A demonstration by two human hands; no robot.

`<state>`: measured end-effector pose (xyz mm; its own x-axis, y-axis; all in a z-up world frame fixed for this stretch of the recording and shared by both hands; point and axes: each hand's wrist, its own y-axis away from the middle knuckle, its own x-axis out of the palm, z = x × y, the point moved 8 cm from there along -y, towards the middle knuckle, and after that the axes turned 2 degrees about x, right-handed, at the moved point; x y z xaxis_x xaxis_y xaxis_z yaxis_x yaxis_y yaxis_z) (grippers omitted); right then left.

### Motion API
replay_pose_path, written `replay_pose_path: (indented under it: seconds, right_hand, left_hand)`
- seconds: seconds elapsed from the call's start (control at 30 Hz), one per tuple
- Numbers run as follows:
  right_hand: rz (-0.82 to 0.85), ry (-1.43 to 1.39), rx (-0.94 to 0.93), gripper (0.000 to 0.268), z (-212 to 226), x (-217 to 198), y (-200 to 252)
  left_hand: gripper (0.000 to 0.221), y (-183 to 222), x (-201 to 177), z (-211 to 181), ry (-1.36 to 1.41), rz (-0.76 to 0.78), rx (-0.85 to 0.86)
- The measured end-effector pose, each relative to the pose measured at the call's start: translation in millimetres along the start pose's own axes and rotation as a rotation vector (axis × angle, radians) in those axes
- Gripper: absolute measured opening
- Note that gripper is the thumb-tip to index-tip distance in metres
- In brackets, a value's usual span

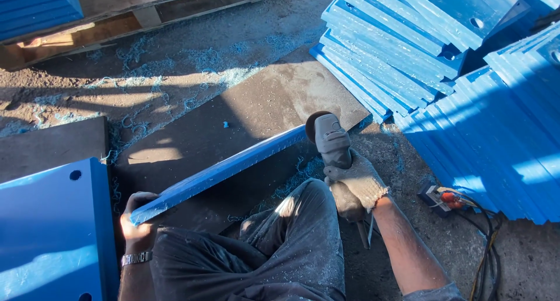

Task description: Grinding the edges of blue plastic blocks using an angle grinder.

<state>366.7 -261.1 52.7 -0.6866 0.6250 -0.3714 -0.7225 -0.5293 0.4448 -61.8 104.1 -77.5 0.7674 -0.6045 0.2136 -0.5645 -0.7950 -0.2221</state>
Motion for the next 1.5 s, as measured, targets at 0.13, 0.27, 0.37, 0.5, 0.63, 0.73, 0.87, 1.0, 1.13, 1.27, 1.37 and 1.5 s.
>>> replay_pose_path:
  seconds: [0.13,0.27,0.37,0.5,0.63,0.73,0.87,1.0,1.13,1.27,1.37,1.5]
  right_hand:
    - [0.112,0.047,-0.053,0.044,18,35,25]
    - [0.253,-0.150,0.037,0.039,24,70,47]
    - [0.266,-0.212,0.008,0.035,20,68,46]
    - [0.157,-0.217,0.058,0.031,-15,26,23]
    - [0.110,-0.411,0.096,0.030,-46,-4,5]
    - [0.070,-0.282,0.132,0.028,-43,-4,9]
    - [0.042,-0.033,0.093,0.029,-24,8,22]
    - [0.062,0.024,-0.015,0.031,-28,4,17]
    - [0.091,-0.295,0.048,0.028,-58,-13,-3]
    - [0.074,-0.443,0.073,0.028,-42,-14,6]
    - [0.046,-0.307,0.091,0.027,-26,-8,20]
    - [0.107,-0.183,0.074,0.028,-19,6,28]
  left_hand:
    - [0.072,4,3,0,0.176,0.102,0.041]
    - [0.037,12,21,-26,-0.279,-0.076,-0.059]
    - [0.034,6,32,-40,-0.334,-0.054,0.013]
    - [0.031,6,33,-40,-0.318,-0.048,0.032]
    - [0.032,5,33,-38,-0.365,-0.029,0.058]
    - [0.033,8,36,-43,-0.341,-0.027,0.043]
    - [0.034,9,38,-47,-0.338,-0.016,0.044]
    - [0.034,10,38,-46,-0.357,-0.017,0.054]
    - [0.031,8,35,-46,-0.367,-0.018,0.039]
    - [0.030,7,34,-45,-0.371,-0.007,0.039]
    - [0.031,6,33,-45,-0.373,-0.007,0.033]
    - [0.029,7,32,-45,-0.344,-0.002,0.031]
